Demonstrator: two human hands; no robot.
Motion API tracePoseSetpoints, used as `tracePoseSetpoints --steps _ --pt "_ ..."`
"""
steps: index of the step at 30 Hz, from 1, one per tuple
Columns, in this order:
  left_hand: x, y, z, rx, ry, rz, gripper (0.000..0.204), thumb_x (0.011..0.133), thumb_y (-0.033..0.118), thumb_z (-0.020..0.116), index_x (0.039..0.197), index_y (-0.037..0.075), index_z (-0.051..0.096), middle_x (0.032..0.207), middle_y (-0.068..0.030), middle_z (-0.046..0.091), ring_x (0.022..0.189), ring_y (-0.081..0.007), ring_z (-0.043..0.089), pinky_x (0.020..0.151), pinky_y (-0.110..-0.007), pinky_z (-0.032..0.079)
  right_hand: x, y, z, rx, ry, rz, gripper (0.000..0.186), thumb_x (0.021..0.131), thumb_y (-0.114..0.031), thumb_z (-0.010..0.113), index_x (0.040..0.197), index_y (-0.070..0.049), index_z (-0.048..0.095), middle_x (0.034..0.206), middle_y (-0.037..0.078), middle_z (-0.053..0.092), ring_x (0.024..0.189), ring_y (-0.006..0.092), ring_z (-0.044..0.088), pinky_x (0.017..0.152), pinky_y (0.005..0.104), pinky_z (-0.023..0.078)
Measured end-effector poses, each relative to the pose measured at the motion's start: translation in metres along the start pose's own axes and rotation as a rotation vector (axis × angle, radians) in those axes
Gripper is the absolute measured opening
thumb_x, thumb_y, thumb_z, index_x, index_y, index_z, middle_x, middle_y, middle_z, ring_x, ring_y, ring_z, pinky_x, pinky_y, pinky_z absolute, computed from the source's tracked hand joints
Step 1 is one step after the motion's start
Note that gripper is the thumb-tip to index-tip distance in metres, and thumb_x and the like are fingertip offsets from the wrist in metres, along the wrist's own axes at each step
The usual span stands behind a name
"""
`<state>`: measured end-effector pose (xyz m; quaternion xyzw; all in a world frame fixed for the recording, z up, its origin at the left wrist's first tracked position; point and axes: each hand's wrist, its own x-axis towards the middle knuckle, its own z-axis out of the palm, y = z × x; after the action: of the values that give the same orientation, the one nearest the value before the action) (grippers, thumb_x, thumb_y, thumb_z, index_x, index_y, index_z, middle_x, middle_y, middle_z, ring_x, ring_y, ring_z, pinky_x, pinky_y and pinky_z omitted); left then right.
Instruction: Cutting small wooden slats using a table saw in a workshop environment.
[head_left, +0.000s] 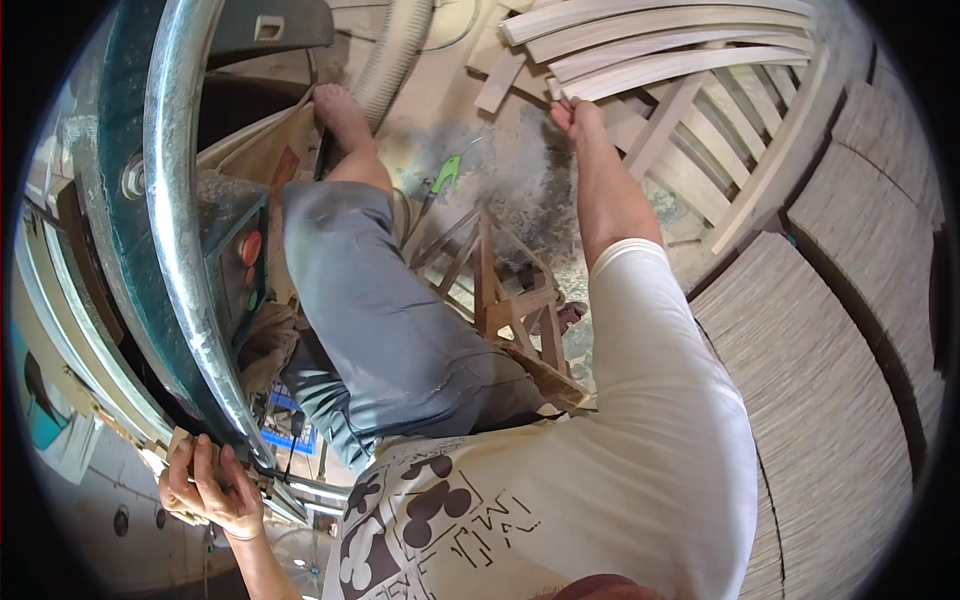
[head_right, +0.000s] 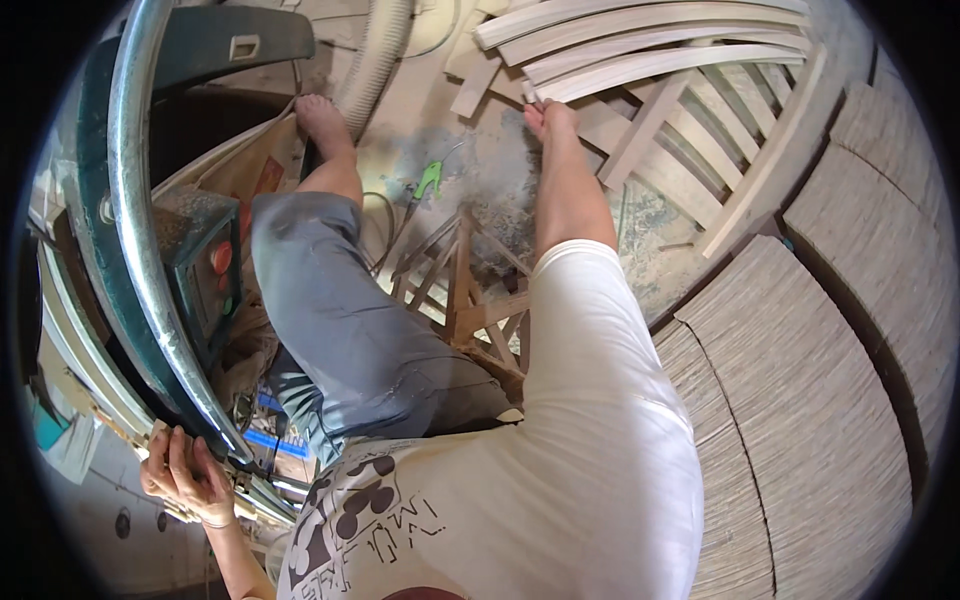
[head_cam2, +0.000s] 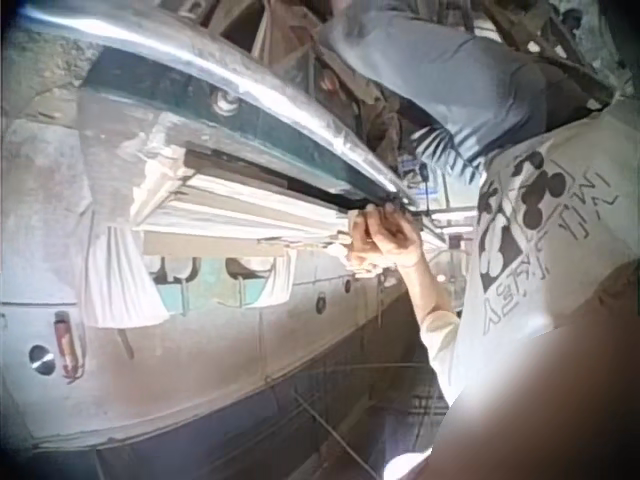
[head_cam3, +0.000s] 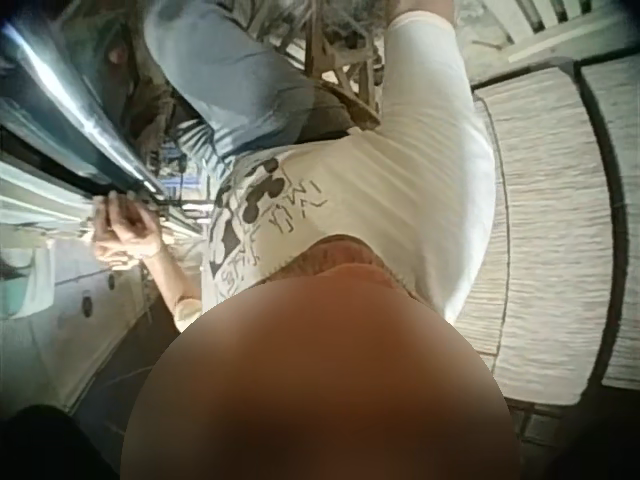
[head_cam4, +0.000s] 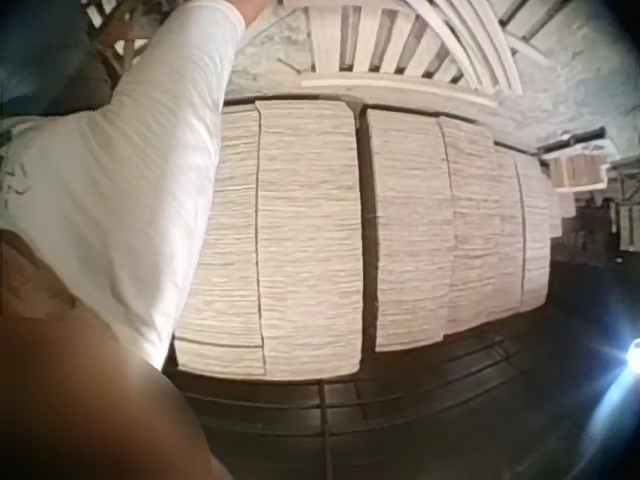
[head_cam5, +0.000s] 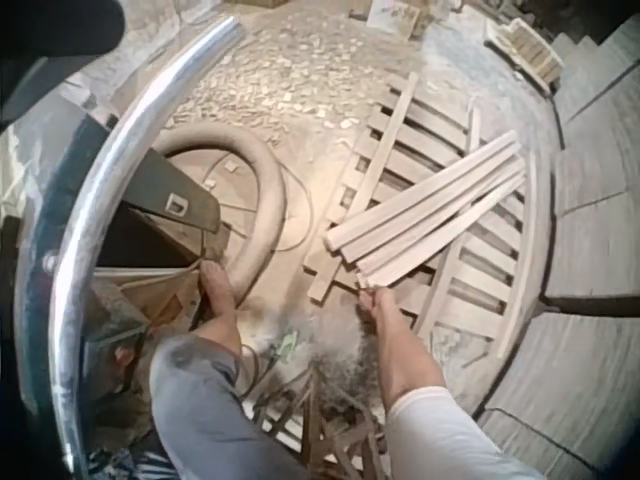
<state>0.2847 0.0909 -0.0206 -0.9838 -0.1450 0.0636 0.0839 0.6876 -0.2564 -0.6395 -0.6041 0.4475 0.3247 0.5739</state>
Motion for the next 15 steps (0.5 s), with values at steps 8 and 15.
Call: tracePoseSetpoints --steps 8,15 --pt "0.002 0.005 0.002 -0.065 0.029 -0.037 0.032 0.095 0.012 0.072 0.127 0.008 0.071 0.132 -0.0078 0.065 0.122 -0.0263 0.047 0.106 -0.039 0.034 -0.143 0.033 -0.034 0.225 -0.381 0.002 0.024 0.105 -0.013 0.049 0.121 0.003 0.058 0.097 0.012 0.071 0.075 0.0187 0.070 0.061 0.0279 0.060" --pt "-0.003 0.006 0.003 -0.095 0.143 -0.021 0.044 0.096 0.020 0.072 0.137 0.007 0.063 0.136 -0.0110 0.062 0.124 -0.0329 0.048 0.108 -0.045 0.037 -0.421 0.043 -0.028 0.215 -0.998 0.083 0.027 0.101 -0.013 0.063 0.124 0.000 0.060 0.111 0.011 0.071 0.089 0.0161 0.067 0.078 0.0322 0.056"
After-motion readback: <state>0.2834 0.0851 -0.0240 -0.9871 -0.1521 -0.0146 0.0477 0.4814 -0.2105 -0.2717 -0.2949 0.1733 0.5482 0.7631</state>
